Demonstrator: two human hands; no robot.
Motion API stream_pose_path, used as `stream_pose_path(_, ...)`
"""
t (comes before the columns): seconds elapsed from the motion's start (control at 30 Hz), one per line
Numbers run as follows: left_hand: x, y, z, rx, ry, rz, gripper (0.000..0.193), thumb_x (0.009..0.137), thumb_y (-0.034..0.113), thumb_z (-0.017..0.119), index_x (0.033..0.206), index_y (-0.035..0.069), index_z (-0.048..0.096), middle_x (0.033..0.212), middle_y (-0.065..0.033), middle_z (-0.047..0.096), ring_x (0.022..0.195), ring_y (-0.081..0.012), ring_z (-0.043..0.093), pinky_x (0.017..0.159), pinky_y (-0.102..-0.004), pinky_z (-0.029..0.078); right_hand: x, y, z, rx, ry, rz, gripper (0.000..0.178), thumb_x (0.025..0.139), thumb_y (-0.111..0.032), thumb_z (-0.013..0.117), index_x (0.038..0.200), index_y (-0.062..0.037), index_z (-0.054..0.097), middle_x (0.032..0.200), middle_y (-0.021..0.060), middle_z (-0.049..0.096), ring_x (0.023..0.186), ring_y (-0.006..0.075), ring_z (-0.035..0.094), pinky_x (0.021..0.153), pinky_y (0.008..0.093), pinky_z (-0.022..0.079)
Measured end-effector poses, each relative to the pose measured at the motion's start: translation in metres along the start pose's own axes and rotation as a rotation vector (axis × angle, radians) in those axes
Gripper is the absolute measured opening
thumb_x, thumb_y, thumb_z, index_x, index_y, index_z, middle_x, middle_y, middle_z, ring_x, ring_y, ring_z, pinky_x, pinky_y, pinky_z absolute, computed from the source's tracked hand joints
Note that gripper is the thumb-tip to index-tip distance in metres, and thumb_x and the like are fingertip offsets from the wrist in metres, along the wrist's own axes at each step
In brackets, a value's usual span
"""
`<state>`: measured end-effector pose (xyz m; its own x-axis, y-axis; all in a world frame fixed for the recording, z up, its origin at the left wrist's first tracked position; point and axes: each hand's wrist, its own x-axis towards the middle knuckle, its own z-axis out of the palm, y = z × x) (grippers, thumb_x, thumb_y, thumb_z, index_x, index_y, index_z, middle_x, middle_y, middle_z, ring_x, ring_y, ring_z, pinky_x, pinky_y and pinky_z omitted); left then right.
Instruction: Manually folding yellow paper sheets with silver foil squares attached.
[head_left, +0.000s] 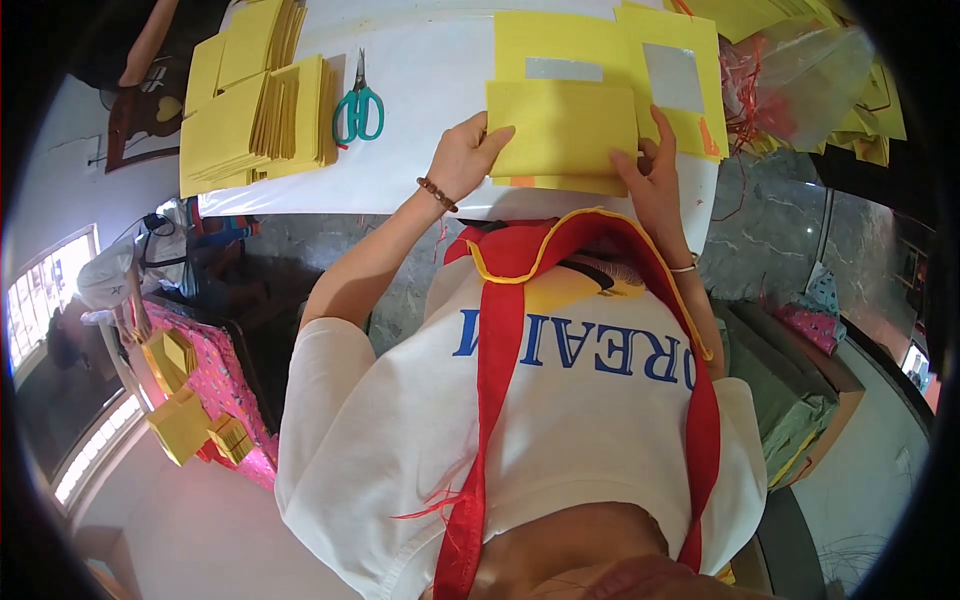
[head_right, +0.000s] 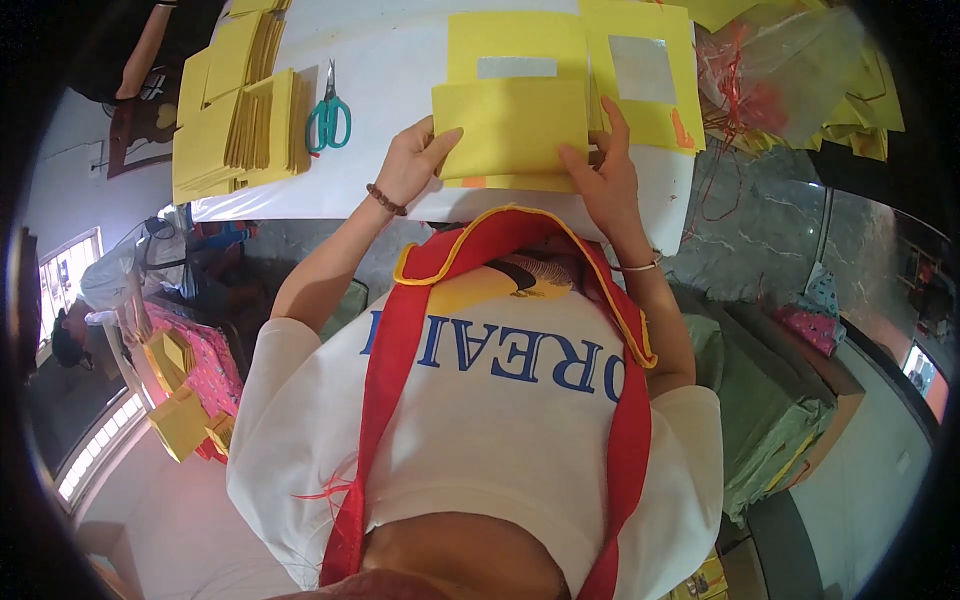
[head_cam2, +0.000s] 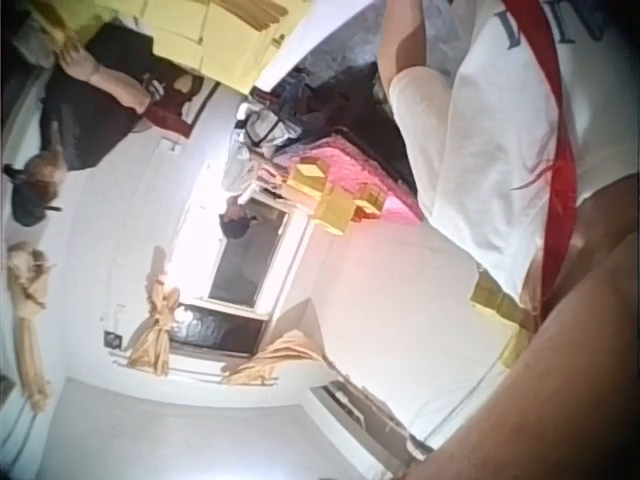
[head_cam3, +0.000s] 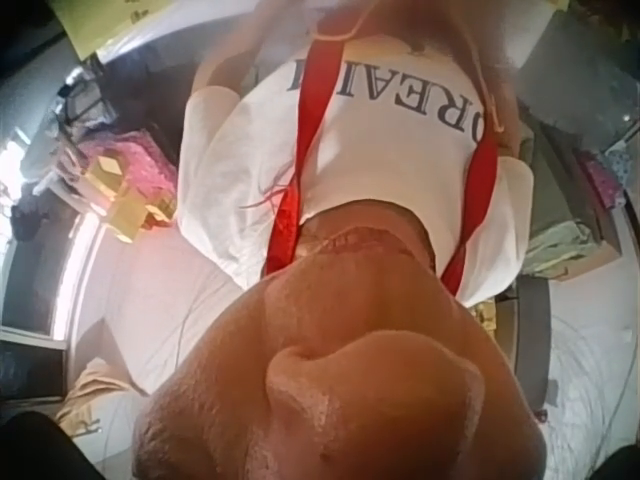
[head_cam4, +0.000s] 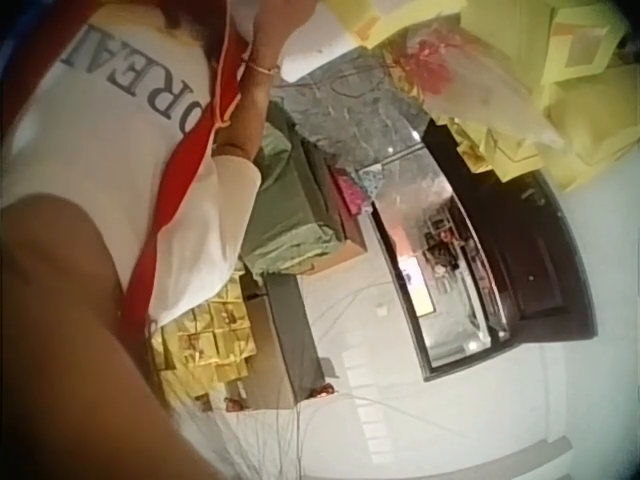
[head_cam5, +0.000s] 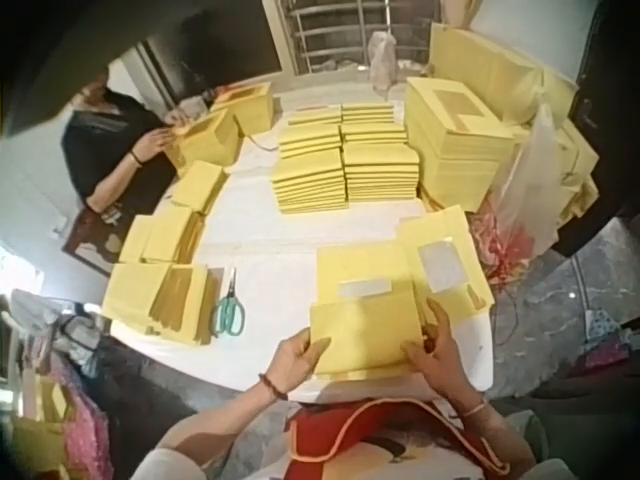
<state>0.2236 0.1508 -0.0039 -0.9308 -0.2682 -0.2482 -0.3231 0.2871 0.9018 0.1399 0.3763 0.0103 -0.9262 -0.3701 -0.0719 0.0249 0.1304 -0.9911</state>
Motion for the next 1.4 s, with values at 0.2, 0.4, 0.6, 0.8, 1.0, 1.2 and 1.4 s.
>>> stream_pose_path(0.2, 0.010, -0.010, 0.002, -0.131, 0.006, -0.058, 0.031, 0.089, 0.028, 0.055, 0.089, -0.003, 0.058, 0.060, -0.0071, 0.057, 0.054, -0.0133, 0.052, 0.051, -0.0295, 0.042, 0.008, 0.000, -0.007, -0.298, -0.068, 0.060, 0.032, 0.085, -0.017, 0.062, 0.115, -0.0092, 0.061, 0.065, -0.0021, 0.048, 0.058, 0.0051, 0.040, 0.051, 0.0206, 0.032)
stream_pose_path(0.4, 0.010, 0.007, 0.000, -0.175, 0.009, -0.141, 0.029, 0.088, 0.027, 0.058, 0.087, -0.002, 0.056, 0.061, -0.0043, 0.057, 0.050, -0.0083, 0.051, 0.045, -0.0252, 0.039, 0.009, 0.007, -0.002, -0.329, 0.006, 0.063, 0.032, 0.083, -0.018, 0.062, 0.113, -0.0088, 0.062, 0.061, -0.0025, 0.044, 0.054, 0.0063, 0.036, 0.049, 0.0231, 0.030)
stream_pose_path(0.6, 0.010, 0.012, -0.008, -0.217, 0.136, -0.156, 0.026, 0.085, 0.024, 0.062, 0.095, 0.001, 0.057, 0.070, -0.0065, 0.061, 0.056, -0.0122, 0.056, 0.051, -0.0278, 0.042, 0.010, 0.004, 0.000, -0.353, 0.001, 0.085, 0.032, 0.084, -0.015, 0.062, 0.114, -0.0057, 0.061, 0.065, -0.0057, 0.044, 0.057, 0.0041, 0.035, 0.050, 0.0206, 0.029)
stream_pose_path(0.8, 0.007, 0.050, 0.008, 0.604, 0.322, 0.589, 0.031, 0.080, 0.024, 0.064, 0.105, 0.007, 0.058, 0.104, -0.0094, 0.060, 0.101, -0.0280, 0.053, 0.084, -0.0409, 0.038, 0.010, 0.016, 0.000, -0.341, 0.039, 0.055, 0.032, 0.082, -0.018, 0.063, 0.112, -0.0070, 0.062, 0.061, 0.0008, 0.049, 0.054, 0.0084, 0.041, 0.050, 0.0245, 0.034)
stream_pose_path(1.0, 0.016, 0.038, 0.048, 0.892, 0.115, 0.731, 0.050, 0.084, 0.041, 0.057, 0.124, 0.012, 0.051, 0.130, -0.0138, 0.045, 0.120, -0.0324, 0.039, 0.097, -0.0477, 0.031, 0.009, 0.019, 0.003, -0.331, 0.070, -0.019, 0.031, 0.081, -0.021, 0.062, 0.109, -0.0076, 0.063, 0.061, 0.0092, 0.056, 0.051, 0.0140, 0.046, 0.052, 0.0282, 0.039)
stream_pose_path(1.2, 0.024, 0.021, 0.054, 0.929, 0.054, 0.662, 0.059, 0.083, 0.050, 0.053, 0.131, 0.016, 0.045, 0.136, -0.0146, 0.039, 0.126, -0.0340, 0.033, 0.101, -0.0531, 0.024, 0.005, 0.020, 0.000, -0.519, 0.087, -0.176, 0.036, 0.081, -0.023, 0.064, 0.114, -0.0100, 0.061, 0.103, 0.0122, 0.059, 0.080, 0.0193, 0.055, 0.070, 0.0338, 0.043)
stream_pose_path(1.4, 0.025, 0.024, 0.051, 0.953, 0.019, 0.637, 0.061, 0.081, 0.046, 0.054, 0.133, 0.015, 0.043, 0.138, -0.0151, 0.036, 0.129, -0.0345, 0.030, 0.103, -0.0537, 0.020, -0.013, 0.022, 0.010, -1.058, -0.072, -0.636, 0.056, 0.079, -0.039, 0.063, 0.129, -0.0166, 0.049, 0.138, 0.0114, 0.040, 0.126, 0.0265, 0.039, 0.097, 0.0595, 0.025)
